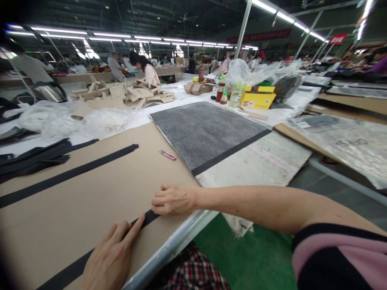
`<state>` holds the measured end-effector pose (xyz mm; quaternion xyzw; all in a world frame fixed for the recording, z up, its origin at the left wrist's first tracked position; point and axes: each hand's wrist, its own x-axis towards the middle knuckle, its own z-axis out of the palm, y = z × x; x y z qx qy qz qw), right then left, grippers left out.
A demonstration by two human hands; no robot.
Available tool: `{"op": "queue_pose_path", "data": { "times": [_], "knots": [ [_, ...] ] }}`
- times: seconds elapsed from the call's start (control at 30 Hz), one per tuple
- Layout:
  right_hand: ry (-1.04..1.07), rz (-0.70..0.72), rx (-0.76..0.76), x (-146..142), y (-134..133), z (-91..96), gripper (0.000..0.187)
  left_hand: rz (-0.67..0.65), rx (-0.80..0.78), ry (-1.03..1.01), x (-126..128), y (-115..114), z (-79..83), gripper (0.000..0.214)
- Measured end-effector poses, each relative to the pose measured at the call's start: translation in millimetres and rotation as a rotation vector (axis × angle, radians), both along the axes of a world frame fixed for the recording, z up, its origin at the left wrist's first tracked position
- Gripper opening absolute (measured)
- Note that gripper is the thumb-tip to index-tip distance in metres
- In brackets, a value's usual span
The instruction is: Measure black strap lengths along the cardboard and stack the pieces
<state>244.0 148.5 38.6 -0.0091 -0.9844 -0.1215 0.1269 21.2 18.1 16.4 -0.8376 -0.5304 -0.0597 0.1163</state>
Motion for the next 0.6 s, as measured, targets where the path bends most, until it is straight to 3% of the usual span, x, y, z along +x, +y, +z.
{"op": "queue_pose_path", "data": {
  "times": [0.33,0.6],
  "knots": [
    [-0.044,-0.065,0.007,19,0,2.4,0.021,-0.003,-0.005,0.061,5,3,6.7,0.067],
    [-0.070,-0.111,0.026,34,1,6.6,0.022,0.000,0.013,0.095,5,4,3.3,0.068]
  ]
}}
